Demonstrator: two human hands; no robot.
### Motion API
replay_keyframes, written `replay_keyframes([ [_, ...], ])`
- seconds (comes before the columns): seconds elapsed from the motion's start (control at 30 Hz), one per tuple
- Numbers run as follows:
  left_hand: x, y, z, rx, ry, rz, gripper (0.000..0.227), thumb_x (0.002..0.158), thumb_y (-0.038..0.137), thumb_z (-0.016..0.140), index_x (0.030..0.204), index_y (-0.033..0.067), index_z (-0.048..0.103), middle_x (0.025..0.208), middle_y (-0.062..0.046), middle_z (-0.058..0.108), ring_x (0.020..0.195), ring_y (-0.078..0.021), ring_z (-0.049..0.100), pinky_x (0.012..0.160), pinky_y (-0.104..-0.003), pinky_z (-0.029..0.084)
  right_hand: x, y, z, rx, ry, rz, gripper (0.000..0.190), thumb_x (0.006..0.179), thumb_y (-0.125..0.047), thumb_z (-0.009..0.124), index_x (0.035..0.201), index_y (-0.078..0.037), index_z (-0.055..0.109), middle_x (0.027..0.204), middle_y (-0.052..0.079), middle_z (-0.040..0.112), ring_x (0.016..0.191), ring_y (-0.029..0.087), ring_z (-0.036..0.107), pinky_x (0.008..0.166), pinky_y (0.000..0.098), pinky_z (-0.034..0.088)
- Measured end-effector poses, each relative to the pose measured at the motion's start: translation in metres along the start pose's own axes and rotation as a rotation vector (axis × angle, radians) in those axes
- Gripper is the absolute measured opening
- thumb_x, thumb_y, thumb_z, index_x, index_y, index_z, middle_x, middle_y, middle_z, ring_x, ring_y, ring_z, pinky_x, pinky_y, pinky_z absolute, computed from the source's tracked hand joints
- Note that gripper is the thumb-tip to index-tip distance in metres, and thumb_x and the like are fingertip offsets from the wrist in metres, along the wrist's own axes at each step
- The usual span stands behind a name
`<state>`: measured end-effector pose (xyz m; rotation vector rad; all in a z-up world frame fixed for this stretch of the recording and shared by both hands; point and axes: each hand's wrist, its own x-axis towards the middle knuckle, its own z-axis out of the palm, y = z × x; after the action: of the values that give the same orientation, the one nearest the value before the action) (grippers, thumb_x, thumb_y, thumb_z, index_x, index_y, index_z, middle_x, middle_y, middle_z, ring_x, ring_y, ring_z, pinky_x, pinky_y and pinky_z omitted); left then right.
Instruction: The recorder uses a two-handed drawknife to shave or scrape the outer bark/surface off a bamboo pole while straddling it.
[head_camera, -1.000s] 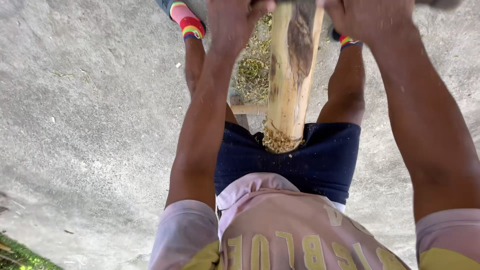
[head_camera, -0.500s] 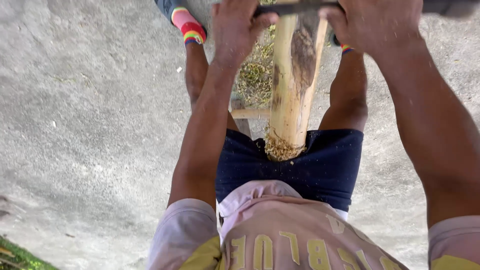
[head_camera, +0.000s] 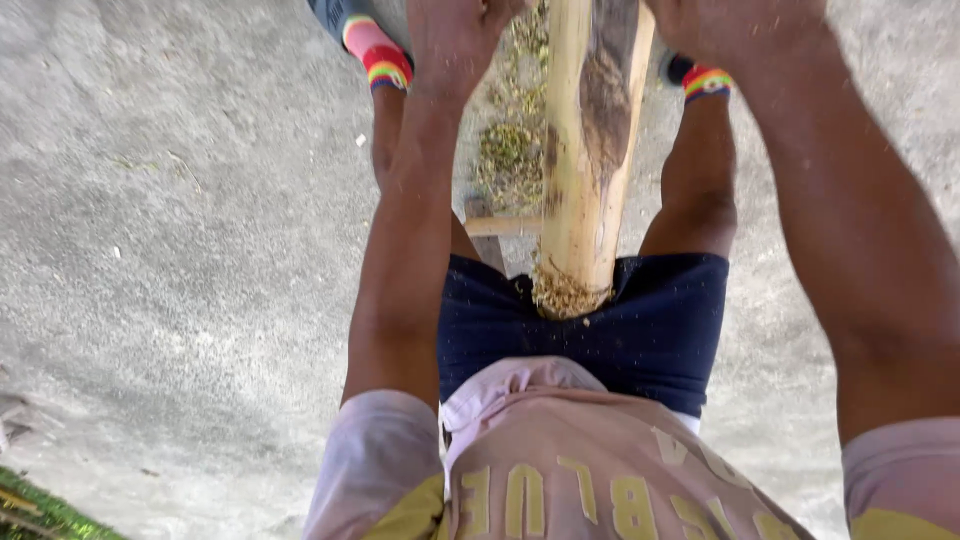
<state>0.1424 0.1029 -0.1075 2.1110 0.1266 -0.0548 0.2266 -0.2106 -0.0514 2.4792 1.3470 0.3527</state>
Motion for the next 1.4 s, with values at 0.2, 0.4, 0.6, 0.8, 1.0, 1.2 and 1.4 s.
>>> replay_keyframes([
  [0.2, -0.049, 0.014, 0.020, 0.417, 0.192, 0.138, 0.063, 0.094, 0.075, 0.046, 0.086, 0.0148, 0.063, 0.080, -0.004, 0.061, 0.079, -0.0269, 0.054, 0.080, -0.047, 0.038, 0.008, 0.000, -0.058, 0.368, -0.336, 0.093, 0.066, 0.116, -0.064, 0.052, 0.070, -0.018, 0.060, 0.047, -0.001, 0.045, 0.041, 0.017, 0.046, 0.047, 0.0349, 0.041],
  [0.4, -0.004, 0.034, -0.015, 0.048, 0.041, 0.041, 0.078, 0.092, 0.085, 0.040, 0.094, 0.0128, 0.071, 0.076, -0.001, 0.067, 0.075, -0.0168, 0.060, 0.075, -0.039, 0.045, 0.015, 0.009, -0.048, 0.265, -0.032, 0.036, 0.053, 0.116, -0.056, 0.053, 0.081, -0.020, 0.067, 0.059, -0.004, 0.047, 0.050, 0.011, 0.050, 0.048, 0.0273, 0.041],
  [0.6, -0.033, 0.032, 0.008, 0.497, 0.189, 0.271, 0.067, 0.100, 0.077, 0.039, 0.092, 0.0147, 0.063, 0.080, -0.003, 0.061, 0.079, -0.0257, 0.053, 0.079, -0.048, 0.038, -0.014, -0.001, -0.027, 0.393, -0.250, 0.116, 0.058, 0.111, -0.061, 0.057, 0.073, -0.020, 0.067, 0.049, -0.005, 0.047, 0.045, 0.012, 0.048, 0.047, 0.0328, 0.042],
  [0.8, -0.016, 0.044, -0.002, 0.577, 0.292, 0.371, 0.063, 0.103, 0.072, 0.042, 0.098, 0.0130, 0.064, 0.088, -0.004, 0.063, 0.080, -0.0267, 0.050, 0.078, -0.046, 0.034, -0.018, 0.007, 0.016, 0.116, 0.151, 0.066, 0.033, 0.110, -0.044, 0.049, 0.084, -0.027, 0.063, 0.065, -0.013, 0.050, 0.054, -0.002, 0.047, 0.056, 0.0149, 0.039],
  [1.0, -0.018, 0.049, -0.003, 0.574, 0.243, 0.362, 0.061, 0.101, 0.072, 0.048, 0.090, 0.0133, 0.060, 0.082, -0.004, 0.058, 0.081, -0.0263, 0.051, 0.082, -0.046, 0.038, -0.002, 0.012, -0.022, 0.371, 0.100, 0.086, 0.053, 0.113, -0.058, 0.066, 0.077, -0.020, 0.069, 0.060, -0.006, 0.055, 0.059, 0.009, 0.056, 0.053, 0.0269, 0.045],
  [1.2, -0.035, 0.070, 0.004, 0.613, 0.053, 0.135, 0.054, 0.099, 0.065, 0.057, 0.084, 0.0133, 0.062, 0.076, -0.003, 0.057, 0.078, -0.0244, 0.050, 0.079, -0.043, 0.037, -0.017, 0.002, -0.025, 0.303, -0.251, 0.196, 0.046, 0.096, -0.063, 0.067, 0.074, -0.023, 0.072, 0.046, -0.002, 0.051, 0.032, 0.010, 0.052, 0.025, 0.0289, 0.040],
  [1.4, -0.050, 0.104, 0.000, 0.737, 0.095, 0.264, 0.054, 0.101, 0.065, 0.057, 0.086, 0.0133, 0.061, 0.080, -0.002, 0.059, 0.081, -0.0249, 0.051, 0.081, -0.043, 0.036, -0.065, -0.020, 0.008, 0.526, -0.108, 0.191, 0.060, 0.113, -0.061, 0.061, 0.068, -0.022, 0.061, 0.055, -0.006, 0.045, 0.041, 0.009, 0.047, 0.043, 0.0276, 0.038],
])
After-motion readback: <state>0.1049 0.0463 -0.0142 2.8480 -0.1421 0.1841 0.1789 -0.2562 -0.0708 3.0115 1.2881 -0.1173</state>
